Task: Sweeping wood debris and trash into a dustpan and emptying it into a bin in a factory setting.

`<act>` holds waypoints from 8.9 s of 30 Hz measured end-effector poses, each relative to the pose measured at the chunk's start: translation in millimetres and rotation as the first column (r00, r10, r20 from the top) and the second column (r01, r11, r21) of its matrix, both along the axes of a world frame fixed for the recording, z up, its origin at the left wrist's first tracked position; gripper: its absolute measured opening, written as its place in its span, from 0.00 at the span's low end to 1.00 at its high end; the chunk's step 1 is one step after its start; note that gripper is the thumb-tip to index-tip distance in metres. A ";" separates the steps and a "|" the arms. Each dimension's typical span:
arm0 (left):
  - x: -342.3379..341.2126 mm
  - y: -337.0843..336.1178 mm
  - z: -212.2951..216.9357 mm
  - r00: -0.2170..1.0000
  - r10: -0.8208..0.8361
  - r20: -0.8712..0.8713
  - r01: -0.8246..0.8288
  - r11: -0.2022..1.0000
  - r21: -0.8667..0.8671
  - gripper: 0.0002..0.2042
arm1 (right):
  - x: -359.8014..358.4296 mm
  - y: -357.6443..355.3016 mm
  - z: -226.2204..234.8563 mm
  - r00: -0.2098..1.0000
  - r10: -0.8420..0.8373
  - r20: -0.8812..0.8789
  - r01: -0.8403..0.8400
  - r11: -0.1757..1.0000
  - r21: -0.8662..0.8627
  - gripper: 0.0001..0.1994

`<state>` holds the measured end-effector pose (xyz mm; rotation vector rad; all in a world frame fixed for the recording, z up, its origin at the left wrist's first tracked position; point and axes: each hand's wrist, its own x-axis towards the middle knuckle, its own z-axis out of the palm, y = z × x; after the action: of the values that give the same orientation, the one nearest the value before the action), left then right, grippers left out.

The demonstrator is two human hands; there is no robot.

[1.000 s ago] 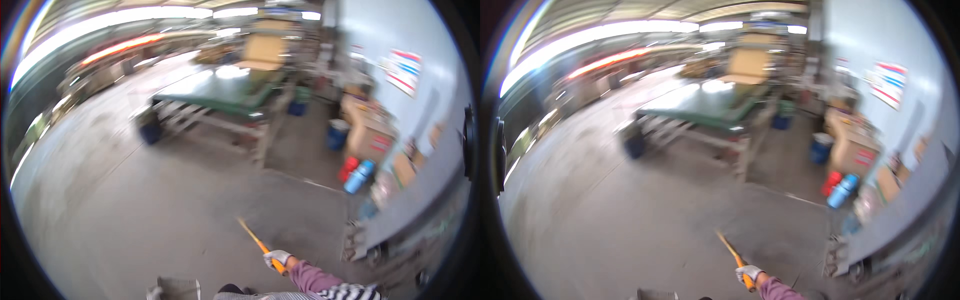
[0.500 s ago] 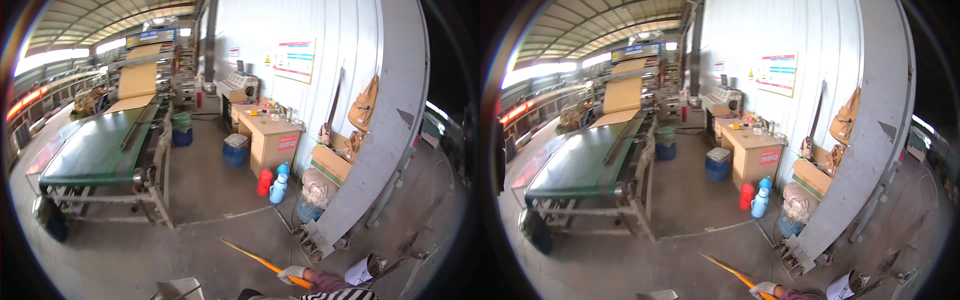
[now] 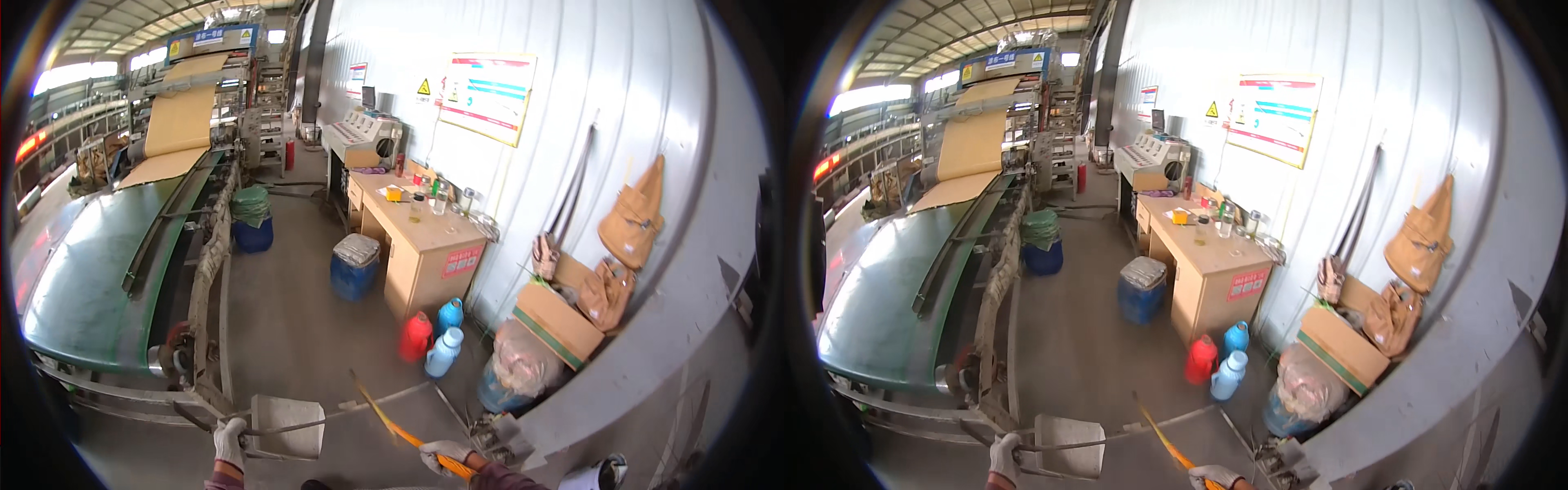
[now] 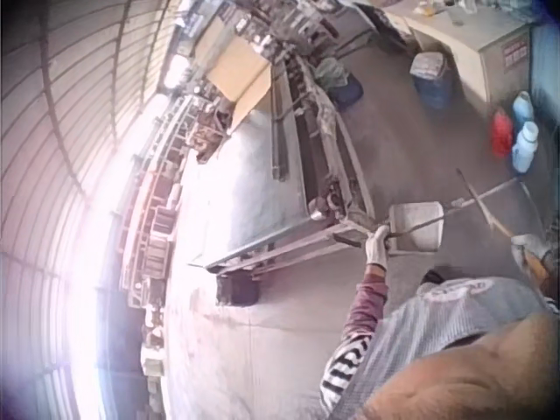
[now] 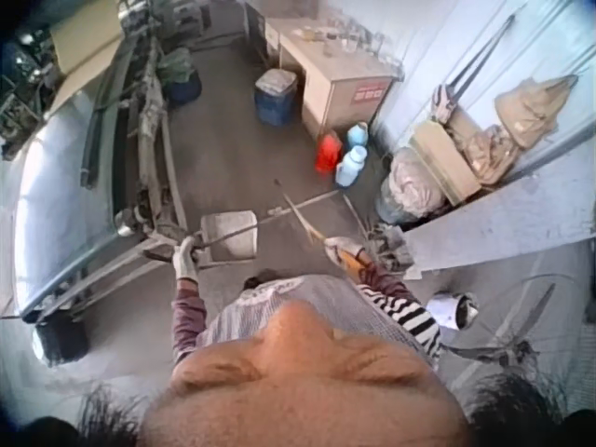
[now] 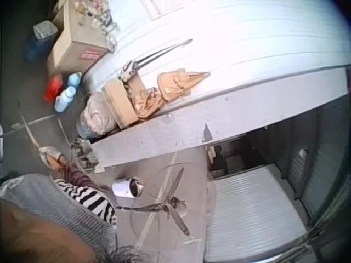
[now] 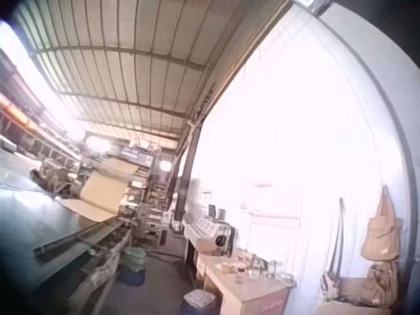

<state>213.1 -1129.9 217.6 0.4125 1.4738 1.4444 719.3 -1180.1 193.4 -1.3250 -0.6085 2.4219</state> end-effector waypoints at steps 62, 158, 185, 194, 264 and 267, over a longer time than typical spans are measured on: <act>-191.4 2033.7 66.4 0.966 -0.257 -0.024 0.243 0.935 -0.258 0.16 | -272.1 2004.8 -12.0 0.887 -0.033 0.460 0.094 0.989 -0.111 0.10; -478.6 2690.7 -301.5 0.952 -0.016 -0.305 -0.250 0.533 -0.808 0.16 | -551.1 3202.7 -124.0 -0.335 0.071 0.940 -0.888 0.309 -0.340 0.20; -215.6 2952.3 -635.6 0.080 -0.874 -0.479 0.255 0.483 -0.838 0.26 | -440.1 3080.9 -341.7 0.651 -0.179 0.738 0.379 0.919 -0.111 0.28; -195.8 2957.0 -736.9 -0.096 -0.810 -0.578 0.358 0.514 -0.780 0.15 | -405.6 3048.2 -400.5 0.472 -0.082 0.878 0.339 0.936 -0.096 0.24; -155.1 3758.3 60.0 0.860 -0.425 -0.284 0.416 0.905 -0.094 0.11 | -279.8 3415.4 -52.3 0.400 -0.917 -0.013 0.850 0.376 -0.368 0.10; -126.0 3861.7 40.1 0.862 -0.448 -0.238 0.435 0.894 -0.108 0.10 | -284.6 3437.1 -34.5 0.228 -0.970 0.080 0.836 0.154 -0.526 0.09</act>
<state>87.1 2731.8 257.7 0.8748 1.4894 1.0080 434.6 2257.0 158.9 -0.9307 0.8184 1.5455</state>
